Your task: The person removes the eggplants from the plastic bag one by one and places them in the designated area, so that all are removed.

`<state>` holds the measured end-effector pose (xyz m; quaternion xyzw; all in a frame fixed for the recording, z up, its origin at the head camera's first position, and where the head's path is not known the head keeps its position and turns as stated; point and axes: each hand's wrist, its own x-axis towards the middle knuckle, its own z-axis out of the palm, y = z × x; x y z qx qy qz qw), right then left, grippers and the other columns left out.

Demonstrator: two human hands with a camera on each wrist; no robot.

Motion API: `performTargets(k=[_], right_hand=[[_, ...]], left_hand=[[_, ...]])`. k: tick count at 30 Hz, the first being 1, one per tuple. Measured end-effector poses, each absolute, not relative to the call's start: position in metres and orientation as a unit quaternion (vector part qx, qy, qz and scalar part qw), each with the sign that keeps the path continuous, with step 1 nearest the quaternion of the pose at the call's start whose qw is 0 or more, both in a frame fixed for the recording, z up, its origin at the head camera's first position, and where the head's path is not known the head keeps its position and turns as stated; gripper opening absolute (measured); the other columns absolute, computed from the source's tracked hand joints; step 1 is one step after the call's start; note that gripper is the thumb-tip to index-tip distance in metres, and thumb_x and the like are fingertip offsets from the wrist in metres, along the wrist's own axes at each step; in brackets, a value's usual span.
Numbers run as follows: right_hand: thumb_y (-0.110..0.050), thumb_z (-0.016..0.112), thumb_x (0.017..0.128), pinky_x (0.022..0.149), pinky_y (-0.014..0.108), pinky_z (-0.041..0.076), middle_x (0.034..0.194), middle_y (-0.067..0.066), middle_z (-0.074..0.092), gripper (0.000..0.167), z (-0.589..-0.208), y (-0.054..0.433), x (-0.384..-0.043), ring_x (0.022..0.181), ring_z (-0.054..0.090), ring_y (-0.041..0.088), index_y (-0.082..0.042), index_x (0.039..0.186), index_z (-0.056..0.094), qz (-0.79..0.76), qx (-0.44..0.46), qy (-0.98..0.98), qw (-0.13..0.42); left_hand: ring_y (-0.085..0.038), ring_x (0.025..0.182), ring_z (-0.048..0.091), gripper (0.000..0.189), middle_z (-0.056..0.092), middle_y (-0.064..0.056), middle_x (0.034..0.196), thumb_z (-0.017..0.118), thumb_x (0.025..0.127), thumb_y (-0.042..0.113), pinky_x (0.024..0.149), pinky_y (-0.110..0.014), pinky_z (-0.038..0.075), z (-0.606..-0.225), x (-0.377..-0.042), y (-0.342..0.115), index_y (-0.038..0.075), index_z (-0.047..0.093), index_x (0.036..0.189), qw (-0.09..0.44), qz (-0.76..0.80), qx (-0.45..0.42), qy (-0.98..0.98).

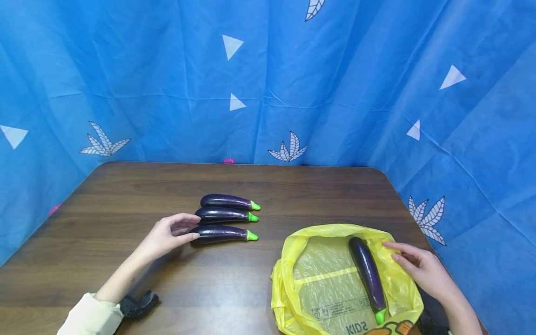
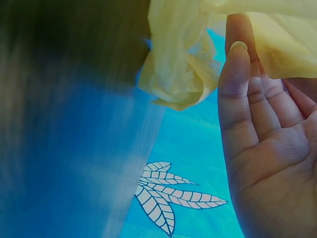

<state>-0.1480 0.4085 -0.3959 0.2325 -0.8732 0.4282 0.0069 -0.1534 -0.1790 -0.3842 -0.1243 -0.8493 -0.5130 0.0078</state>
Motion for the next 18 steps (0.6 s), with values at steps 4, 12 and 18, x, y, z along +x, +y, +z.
performTargets(k=[4, 12, 18], right_hand=[[0.009, 0.049, 0.093, 0.072, 0.014, 0.048, 0.117, -0.022, 0.055, 0.032, -0.396, 0.409, -0.148, 0.100, 0.054, -0.006, 0.005, 0.124, 0.055, 0.428, 0.234, -0.873, 0.007], [0.008, 0.050, 0.093, 0.071, 0.014, 0.048, 0.116, -0.022, 0.056, 0.032, -0.397, 0.410, -0.147, 0.099, 0.054, -0.006, 0.004, 0.124, 0.056, 0.424, 0.226, -0.877, 0.007], [0.007, 0.050, 0.093, 0.070, 0.015, 0.048, 0.116, -0.023, 0.055, 0.032, -0.396, 0.410, -0.147, 0.098, 0.054, -0.007, 0.004, 0.124, 0.056, 0.423, 0.226, -0.877, 0.006]], left_hand=[[-0.030, 0.104, 0.058, 0.041, 0.061, -0.018, 0.114, 0.075, 0.080, 0.009, 0.089, -0.034, 0.046, -0.380, -0.154, -0.175, -0.005, 0.060, 0.115, 0.008, -0.513, -0.124, -0.849], [-0.029, 0.106, 0.057, 0.041, 0.061, -0.018, 0.115, 0.075, 0.081, 0.010, 0.092, -0.036, 0.044, -0.372, -0.157, -0.162, -0.004, 0.060, 0.116, 0.014, -0.519, -0.144, -0.842], [-0.030, 0.107, 0.056, 0.040, 0.060, -0.018, 0.114, 0.074, 0.081, 0.009, 0.092, -0.038, 0.044, -0.366, -0.162, -0.143, -0.005, 0.060, 0.115, 0.006, -0.532, -0.172, -0.829]])
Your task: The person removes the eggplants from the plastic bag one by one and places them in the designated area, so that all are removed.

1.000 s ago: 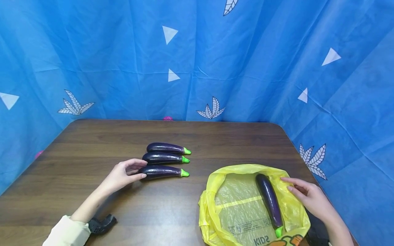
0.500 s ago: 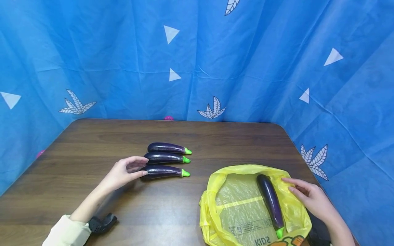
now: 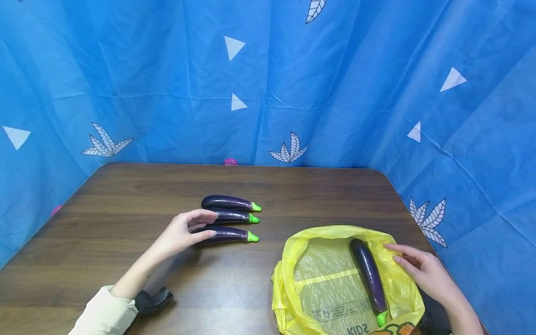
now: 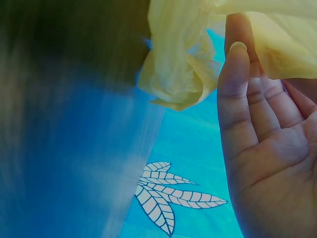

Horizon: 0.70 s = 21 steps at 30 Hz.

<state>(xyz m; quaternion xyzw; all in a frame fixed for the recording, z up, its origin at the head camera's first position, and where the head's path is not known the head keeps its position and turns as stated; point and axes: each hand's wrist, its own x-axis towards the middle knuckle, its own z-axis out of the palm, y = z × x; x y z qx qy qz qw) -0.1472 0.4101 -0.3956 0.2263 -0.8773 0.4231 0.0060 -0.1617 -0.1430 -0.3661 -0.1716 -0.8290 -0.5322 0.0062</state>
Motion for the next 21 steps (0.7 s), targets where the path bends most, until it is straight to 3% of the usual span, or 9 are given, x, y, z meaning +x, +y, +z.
performTargets(k=[9, 16, 21], right_hand=[[0.009, 0.049, 0.093, 0.071, 0.014, 0.048, 0.117, -0.022, 0.055, 0.032, -0.396, 0.410, -0.148, 0.100, 0.054, -0.006, 0.005, 0.124, 0.055, 0.430, 0.234, -0.872, 0.004], [0.009, 0.050, 0.093, 0.070, 0.015, 0.048, 0.116, -0.022, 0.056, 0.032, -0.396, 0.410, -0.148, 0.098, 0.055, -0.006, 0.005, 0.123, 0.056, 0.428, 0.230, -0.874, 0.007], [0.008, 0.050, 0.093, 0.072, 0.018, 0.049, 0.116, -0.023, 0.055, 0.032, -0.396, 0.411, -0.147, 0.098, 0.055, -0.006, 0.004, 0.124, 0.056, 0.427, 0.230, -0.874, 0.007]], left_hand=[[-0.033, 0.107, 0.056, 0.038, 0.060, -0.019, 0.113, 0.073, 0.081, 0.004, 0.091, -0.043, 0.044, -0.359, -0.173, -0.099, -0.006, 0.059, 0.115, -0.017, -0.562, -0.215, -0.799], [-0.023, 0.105, 0.058, 0.035, 0.063, -0.003, 0.110, 0.073, 0.084, 0.015, 0.088, -0.032, 0.047, -0.352, -0.177, -0.050, 0.005, 0.063, 0.116, -0.042, -0.544, -0.258, -0.797], [-0.013, 0.102, 0.059, 0.032, 0.064, -0.002, 0.110, 0.071, 0.085, 0.012, 0.086, -0.023, 0.046, -0.341, -0.181, 0.002, 0.005, 0.063, 0.115, -0.075, -0.540, -0.322, -0.774]])
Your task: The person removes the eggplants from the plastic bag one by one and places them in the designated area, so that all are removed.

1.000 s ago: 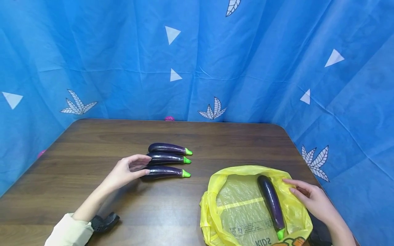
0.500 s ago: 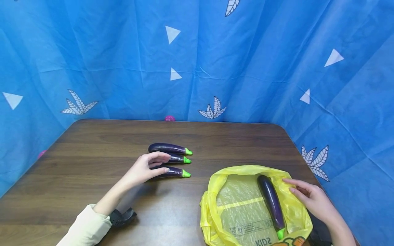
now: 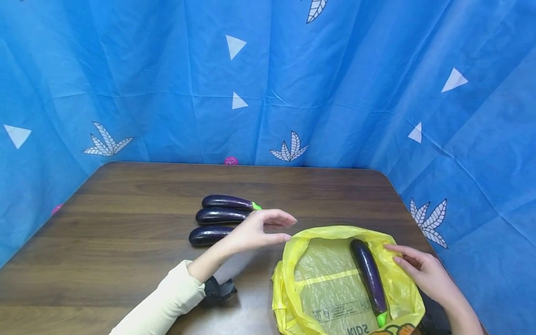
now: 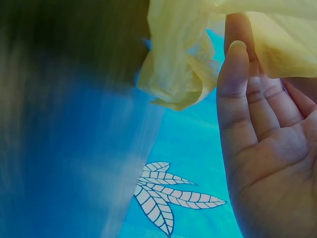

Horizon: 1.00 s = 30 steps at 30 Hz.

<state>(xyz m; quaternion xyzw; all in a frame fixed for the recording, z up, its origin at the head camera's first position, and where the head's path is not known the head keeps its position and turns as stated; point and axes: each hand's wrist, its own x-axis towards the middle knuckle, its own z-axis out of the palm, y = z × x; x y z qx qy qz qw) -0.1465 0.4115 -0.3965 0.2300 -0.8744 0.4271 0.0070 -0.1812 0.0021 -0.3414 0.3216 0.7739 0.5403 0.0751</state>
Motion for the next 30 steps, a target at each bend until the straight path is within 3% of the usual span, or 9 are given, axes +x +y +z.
performTargets(k=[9, 14, 21, 30], right_hand=[[0.009, 0.049, 0.093, 0.076, 0.018, 0.049, 0.118, -0.023, 0.054, 0.032, -0.398, 0.412, -0.146, 0.101, 0.053, -0.008, 0.006, 0.124, 0.055, 0.429, 0.238, -0.872, 0.008], [0.009, 0.050, 0.093, 0.074, 0.017, 0.049, 0.118, -0.024, 0.053, 0.032, -0.398, 0.411, -0.148, 0.100, 0.053, -0.008, 0.006, 0.124, 0.055, 0.420, 0.235, -0.877, 0.010], [0.008, 0.050, 0.093, 0.072, 0.017, 0.049, 0.117, -0.025, 0.053, 0.031, -0.397, 0.412, -0.148, 0.098, 0.054, -0.007, 0.006, 0.124, 0.056, 0.419, 0.229, -0.879, 0.006], [0.005, 0.051, 0.094, 0.067, 0.024, 0.052, 0.113, -0.029, 0.051, 0.031, -0.396, 0.411, -0.147, 0.093, 0.056, -0.007, 0.001, 0.123, 0.057, 0.412, 0.217, -0.885, 0.011]], left_hand=[[0.011, 0.093, 0.052, 0.034, 0.063, 0.007, 0.110, 0.070, 0.085, 0.014, 0.081, -0.008, 0.041, -0.323, -0.181, 0.089, 0.007, 0.062, 0.117, 0.134, 0.479, 0.435, 0.751], [0.012, 0.089, 0.053, 0.033, 0.063, 0.009, 0.107, 0.070, 0.085, 0.009, 0.079, -0.009, 0.042, -0.323, -0.185, 0.110, 0.006, 0.061, 0.117, 0.177, 0.514, 0.425, 0.724], [0.009, 0.087, 0.055, 0.032, 0.065, 0.000, 0.107, 0.067, 0.086, 0.006, 0.077, -0.009, 0.044, -0.333, -0.188, 0.126, 0.002, 0.061, 0.117, 0.212, 0.536, 0.413, 0.705], [0.012, 0.087, 0.053, 0.028, 0.064, 0.001, 0.108, 0.061, 0.091, 0.007, 0.078, -0.009, 0.043, -0.347, -0.185, 0.145, 0.002, 0.060, 0.118, 0.245, 0.540, 0.409, 0.694]])
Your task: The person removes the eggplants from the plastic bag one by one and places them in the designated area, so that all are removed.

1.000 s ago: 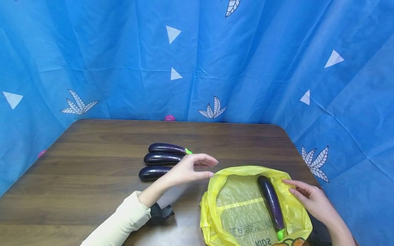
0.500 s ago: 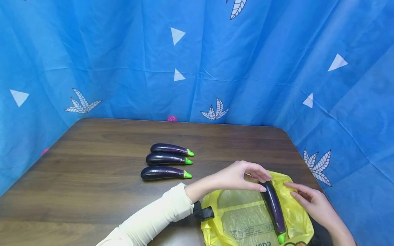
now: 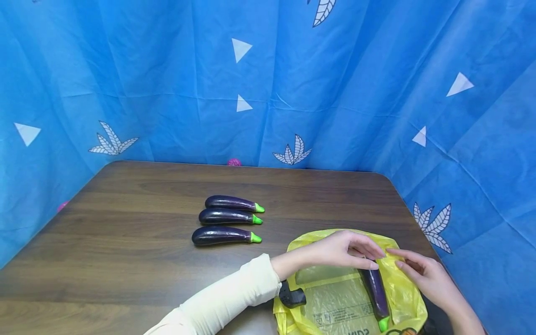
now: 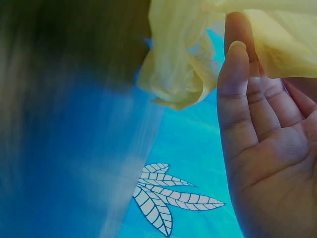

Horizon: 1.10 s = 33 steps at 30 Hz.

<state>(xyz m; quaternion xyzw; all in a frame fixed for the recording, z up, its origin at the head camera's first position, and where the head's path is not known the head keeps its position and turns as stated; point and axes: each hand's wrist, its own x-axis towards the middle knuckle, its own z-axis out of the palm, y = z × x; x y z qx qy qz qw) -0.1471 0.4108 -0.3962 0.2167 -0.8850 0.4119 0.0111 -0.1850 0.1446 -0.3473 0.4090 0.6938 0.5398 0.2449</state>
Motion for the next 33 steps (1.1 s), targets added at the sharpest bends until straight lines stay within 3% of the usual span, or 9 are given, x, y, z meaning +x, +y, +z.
performTargets(k=[10, 21, 27, 33], right_hand=[[0.006, 0.051, 0.093, 0.071, 0.021, 0.051, 0.116, -0.027, 0.052, 0.031, -0.397, 0.411, -0.147, 0.099, 0.052, -0.009, 0.005, 0.124, 0.056, 0.415, 0.225, -0.882, 0.007], [0.009, 0.050, 0.093, 0.075, 0.020, 0.049, 0.118, -0.023, 0.054, 0.031, -0.398, 0.408, -0.146, 0.101, 0.053, -0.008, 0.006, 0.124, 0.055, 0.424, 0.247, -0.871, 0.006], [0.009, 0.049, 0.093, 0.076, 0.020, 0.049, 0.119, -0.024, 0.054, 0.032, -0.399, 0.410, -0.149, 0.102, 0.052, -0.009, 0.005, 0.124, 0.054, 0.423, 0.247, -0.871, 0.010], [0.010, 0.048, 0.093, 0.078, 0.021, 0.049, 0.121, -0.021, 0.053, 0.034, -0.403, 0.411, -0.149, 0.104, 0.051, -0.008, 0.006, 0.126, 0.052, 0.432, 0.259, -0.864, 0.004]], left_hand=[[0.011, 0.102, 0.049, 0.028, 0.059, 0.014, 0.116, 0.061, 0.092, 0.015, 0.084, -0.008, 0.037, -0.368, -0.186, 0.151, 0.012, 0.061, 0.120, 0.227, 0.494, 0.417, 0.728], [0.010, 0.103, 0.049, 0.026, 0.060, 0.014, 0.115, 0.060, 0.093, 0.017, 0.082, -0.007, 0.038, -0.382, -0.195, 0.150, 0.013, 0.063, 0.119, 0.217, 0.483, 0.405, 0.746], [0.011, 0.108, 0.044, 0.026, 0.057, 0.018, 0.117, 0.059, 0.094, 0.022, 0.084, -0.006, 0.036, -0.383, -0.199, 0.151, 0.018, 0.063, 0.119, 0.173, 0.441, 0.407, 0.781], [0.010, 0.103, 0.046, 0.025, 0.056, 0.021, 0.116, 0.059, 0.094, 0.025, 0.078, -0.007, 0.037, -0.389, -0.200, 0.150, 0.021, 0.065, 0.118, 0.155, 0.420, 0.399, 0.800]])
